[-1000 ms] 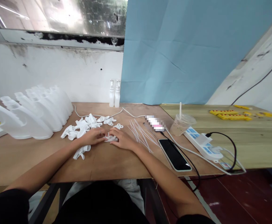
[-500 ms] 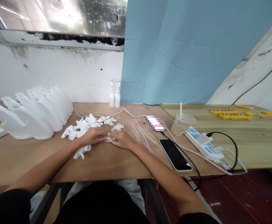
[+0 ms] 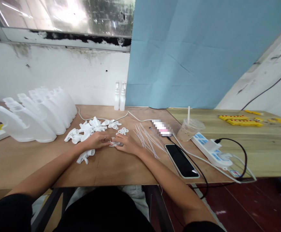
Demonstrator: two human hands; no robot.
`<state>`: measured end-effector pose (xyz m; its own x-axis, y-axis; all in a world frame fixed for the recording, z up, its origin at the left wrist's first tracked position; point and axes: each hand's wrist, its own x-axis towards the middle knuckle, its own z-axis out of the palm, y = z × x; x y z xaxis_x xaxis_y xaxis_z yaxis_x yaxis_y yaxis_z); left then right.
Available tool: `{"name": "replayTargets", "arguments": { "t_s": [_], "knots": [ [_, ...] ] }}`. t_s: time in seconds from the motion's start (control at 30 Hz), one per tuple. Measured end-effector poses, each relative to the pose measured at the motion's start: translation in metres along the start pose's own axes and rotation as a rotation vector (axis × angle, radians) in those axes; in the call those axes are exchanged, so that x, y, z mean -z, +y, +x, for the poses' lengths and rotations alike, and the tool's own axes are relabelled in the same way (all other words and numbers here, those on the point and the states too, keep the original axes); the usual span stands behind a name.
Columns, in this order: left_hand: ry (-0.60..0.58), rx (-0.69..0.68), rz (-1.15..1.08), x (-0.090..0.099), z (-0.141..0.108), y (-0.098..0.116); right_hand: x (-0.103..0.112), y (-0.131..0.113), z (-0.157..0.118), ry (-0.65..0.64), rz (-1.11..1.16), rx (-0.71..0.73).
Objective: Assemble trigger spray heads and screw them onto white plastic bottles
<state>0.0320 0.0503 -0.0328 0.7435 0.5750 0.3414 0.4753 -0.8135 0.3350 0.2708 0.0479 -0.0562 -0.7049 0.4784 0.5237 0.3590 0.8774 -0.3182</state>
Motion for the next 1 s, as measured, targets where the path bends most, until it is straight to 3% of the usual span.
{"name": "replayTargets", "arguments": {
  "t_s": [0.2, 0.3, 0.43, 0.53, 0.63, 0.73, 0.87, 1.0],
  "knots": [
    [-0.050, 0.105, 0.021, 0.000, 0.000, 0.004, 0.010, -0.002, 0.000, -0.013, 0.089, -0.050],
    [-0.081, 0.184, 0.001, 0.002, 0.001, 0.007, 0.028, 0.003, 0.001, 0.084, 0.106, -0.166],
    [-0.084, 0.138, 0.001, 0.002, 0.003, 0.010, 0.064, 0.024, -0.007, 0.200, -0.227, -0.421],
    [-0.083, 0.130, -0.010, 0.001, 0.004, 0.013, 0.085, 0.045, -0.022, 0.069, -0.411, -0.711],
    [-0.084, 0.145, 0.000, 0.001, 0.005, 0.016, 0.094, 0.061, -0.037, -0.122, -0.412, -0.864],
    [-0.078, 0.149, -0.008, 0.001, 0.006, 0.017, 0.091, 0.070, -0.045, -0.198, -0.404, -0.879],
    [-0.079, 0.139, -0.015, 0.000, 0.005, 0.016, 0.087, 0.070, -0.045, -0.189, -0.429, -0.864],
    [-0.078, 0.134, -0.014, -0.001, 0.005, 0.015, 0.091, 0.064, -0.039, -0.025, -0.320, -0.855]
  ]
}}
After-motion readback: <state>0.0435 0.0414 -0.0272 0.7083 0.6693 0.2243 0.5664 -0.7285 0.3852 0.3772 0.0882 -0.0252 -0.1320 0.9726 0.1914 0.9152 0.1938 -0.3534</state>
